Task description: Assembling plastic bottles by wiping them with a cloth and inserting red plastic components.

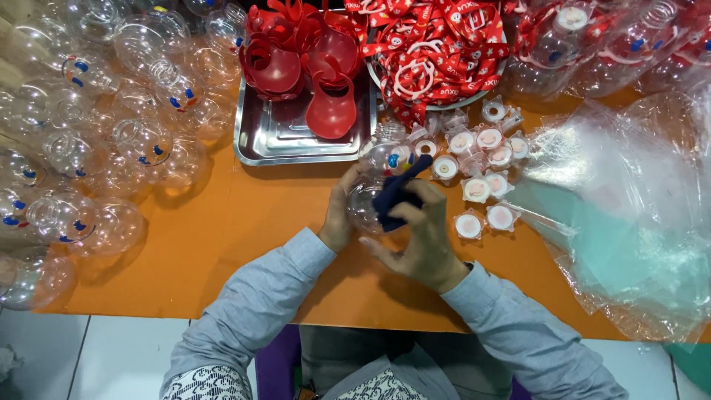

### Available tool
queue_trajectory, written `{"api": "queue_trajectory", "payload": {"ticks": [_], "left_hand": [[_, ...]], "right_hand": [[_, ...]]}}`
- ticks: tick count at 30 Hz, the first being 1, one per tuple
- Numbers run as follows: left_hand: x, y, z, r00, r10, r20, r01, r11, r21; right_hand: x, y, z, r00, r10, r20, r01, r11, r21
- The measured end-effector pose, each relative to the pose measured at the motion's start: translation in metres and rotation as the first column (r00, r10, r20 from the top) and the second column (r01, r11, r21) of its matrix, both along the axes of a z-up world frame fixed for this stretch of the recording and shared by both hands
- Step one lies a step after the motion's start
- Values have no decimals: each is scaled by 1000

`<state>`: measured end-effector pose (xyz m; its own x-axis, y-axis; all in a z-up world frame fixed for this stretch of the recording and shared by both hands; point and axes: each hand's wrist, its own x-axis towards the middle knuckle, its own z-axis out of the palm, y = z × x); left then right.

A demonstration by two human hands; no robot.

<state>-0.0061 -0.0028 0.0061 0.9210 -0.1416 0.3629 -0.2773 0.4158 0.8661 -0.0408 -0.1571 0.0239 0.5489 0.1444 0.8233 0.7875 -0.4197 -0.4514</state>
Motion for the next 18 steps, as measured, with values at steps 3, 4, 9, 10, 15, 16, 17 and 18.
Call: {"api": "queue_trajectory", "payload": {"ticks": [3, 4, 9, 10, 15, 16, 17, 18], "left_hand": [[-3, -6, 21, 997, 5, 76, -6, 1000, 1], [-5, -8, 24, 997, 2, 73, -2, 1000, 2], [-5, -6, 44, 997, 5, 80, -11, 997, 81], [-3, -3, 35, 997, 8, 82, -15, 997, 81], [8, 10, -4, 999, 41, 35, -44, 995, 91], [6, 8, -7, 998, 43, 36, -46, 995, 87], [5, 5, -10, 999, 40, 13, -41, 997, 65], [3, 3, -13, 999, 36, -10, -35, 998, 45]], "right_hand": [[3, -6, 26, 970, 177, -168, -155, 978, 137], [5, -8, 23, 970, 174, -170, -151, 979, 138], [10, -15, 8, 834, 424, -352, -254, 863, 437], [8, -15, 11, 834, 427, -350, -258, 862, 436], [15, -30, 13, 899, 310, -310, -185, 909, 373], [16, -28, 16, 899, 310, -310, -187, 911, 369], [16, -26, 18, 919, 276, -280, -175, 925, 338], [17, -24, 20, 938, 242, -248, -160, 937, 309]]}}
